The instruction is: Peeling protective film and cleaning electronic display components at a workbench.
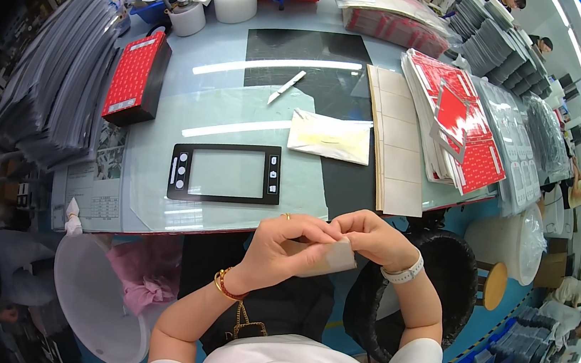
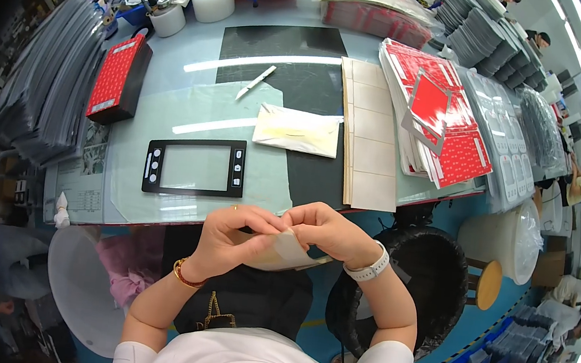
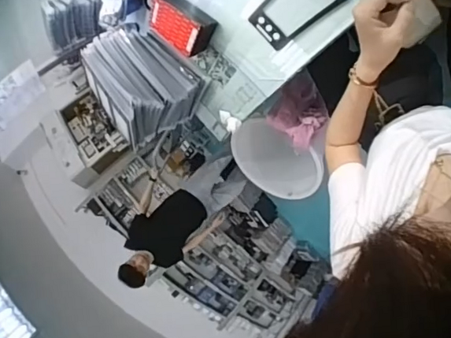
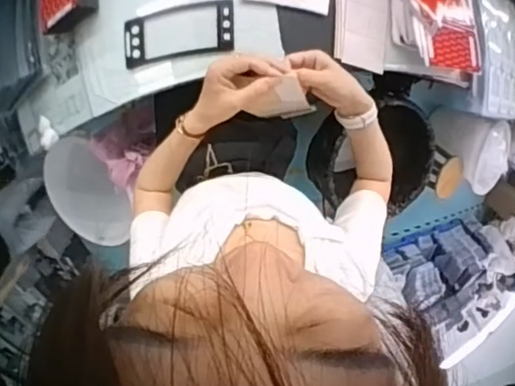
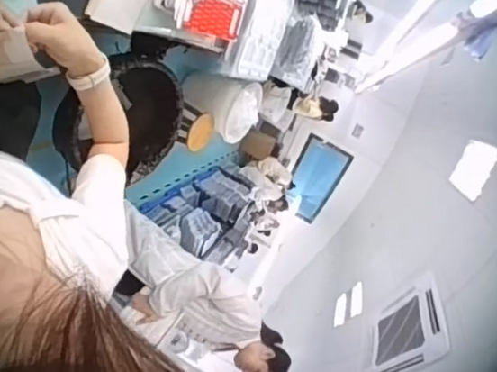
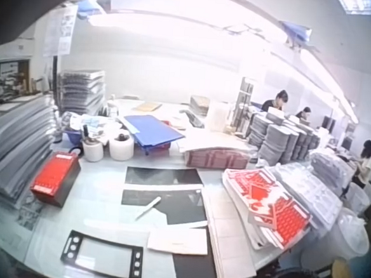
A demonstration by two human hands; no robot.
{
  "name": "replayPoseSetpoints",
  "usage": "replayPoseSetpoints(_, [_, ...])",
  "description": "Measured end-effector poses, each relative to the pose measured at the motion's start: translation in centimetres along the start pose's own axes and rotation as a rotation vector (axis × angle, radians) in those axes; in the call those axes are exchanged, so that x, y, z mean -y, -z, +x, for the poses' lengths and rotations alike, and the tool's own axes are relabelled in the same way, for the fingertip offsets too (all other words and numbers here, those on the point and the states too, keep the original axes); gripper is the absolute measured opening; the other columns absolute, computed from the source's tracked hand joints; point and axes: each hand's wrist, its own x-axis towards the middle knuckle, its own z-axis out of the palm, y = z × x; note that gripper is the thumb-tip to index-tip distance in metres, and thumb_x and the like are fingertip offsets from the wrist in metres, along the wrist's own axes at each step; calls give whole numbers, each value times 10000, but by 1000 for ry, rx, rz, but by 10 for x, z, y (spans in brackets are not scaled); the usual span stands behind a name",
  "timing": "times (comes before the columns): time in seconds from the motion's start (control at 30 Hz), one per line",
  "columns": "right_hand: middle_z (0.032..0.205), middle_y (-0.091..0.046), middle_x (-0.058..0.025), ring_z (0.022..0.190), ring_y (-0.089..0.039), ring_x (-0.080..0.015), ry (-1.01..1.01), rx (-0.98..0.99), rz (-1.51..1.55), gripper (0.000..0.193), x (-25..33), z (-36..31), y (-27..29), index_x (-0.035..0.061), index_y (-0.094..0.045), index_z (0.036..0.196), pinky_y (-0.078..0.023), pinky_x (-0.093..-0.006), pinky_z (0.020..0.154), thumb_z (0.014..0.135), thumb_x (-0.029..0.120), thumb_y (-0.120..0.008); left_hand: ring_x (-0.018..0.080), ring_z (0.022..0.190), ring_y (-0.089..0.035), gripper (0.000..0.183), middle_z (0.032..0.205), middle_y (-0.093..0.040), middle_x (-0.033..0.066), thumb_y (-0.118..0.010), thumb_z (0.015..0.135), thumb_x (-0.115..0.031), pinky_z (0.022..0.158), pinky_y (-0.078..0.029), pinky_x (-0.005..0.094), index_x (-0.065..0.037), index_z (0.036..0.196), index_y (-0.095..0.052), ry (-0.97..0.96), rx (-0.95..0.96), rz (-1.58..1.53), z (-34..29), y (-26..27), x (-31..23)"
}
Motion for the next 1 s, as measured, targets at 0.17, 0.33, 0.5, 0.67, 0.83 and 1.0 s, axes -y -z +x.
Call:
replayPoseSetpoints(0.17, [821,-619,31,709,-521,-40,220,-241,-213,143,15,-12,-11,2,-682,950,-423,-191,648,976,140,-653,173,967,-696,87,1055,-741,133,-679,889,58,856,-544,293,20,952,-726,32,-11,-26,0,3,-1])
replayPoseSetpoints(0.33, [901,-632,-16,738,-566,-67,566,-363,-523,63,20,-25,-20,-14,-676,966,-456,-203,667,939,43,-679,170,940,-698,85,1019,-744,122,-680,887,49,843,-546,291,7,945,-727,-5,-53,61,2,0,-2])
replayPoseSetpoints(0.5, [908,-653,-53,726,-585,-105,648,-368,-922,121,33,-29,-39,15,-698,959,-461,-233,633,849,-12,-741,173,926,-700,78,1010,-744,112,-683,887,42,830,-544,289,0,938,-726,-21,-64,116,3,-2,-3])
replayPoseSetpoints(0.67, [889,-657,-68,683,-608,-157,843,-486,-1219,192,21,-19,-38,28,-713,966,-475,-263,584,789,-18,-775,178,913,-701,67,992,-744,104,-697,879,36,818,-542,291,-1,927,-724,-47,-105,211,3,-4,-2])
replayPoseSetpoints(0.83, [915,-672,-76,693,-628,-209,1073,-578,-1592,289,13,-11,-38,41,-733,1015,-506,-292,583,732,15,-781,115,919,-669,72,1014,-718,68,-679,923,16,824,-526,249,10,991,-701,63,-214,19,-1,-8,8])
replayPoseSetpoints(1.0, [932,-677,-74,697,-632,-211,1132,-638,-1656,313,5,-5,-38,40,-730,1027,-505,-299,579,717,44,-769,66,903,-634,69,1017,-699,37,-660,957,-17,810,-513,221,12,1012,-692,188,-236,-105,-1,-7,5])
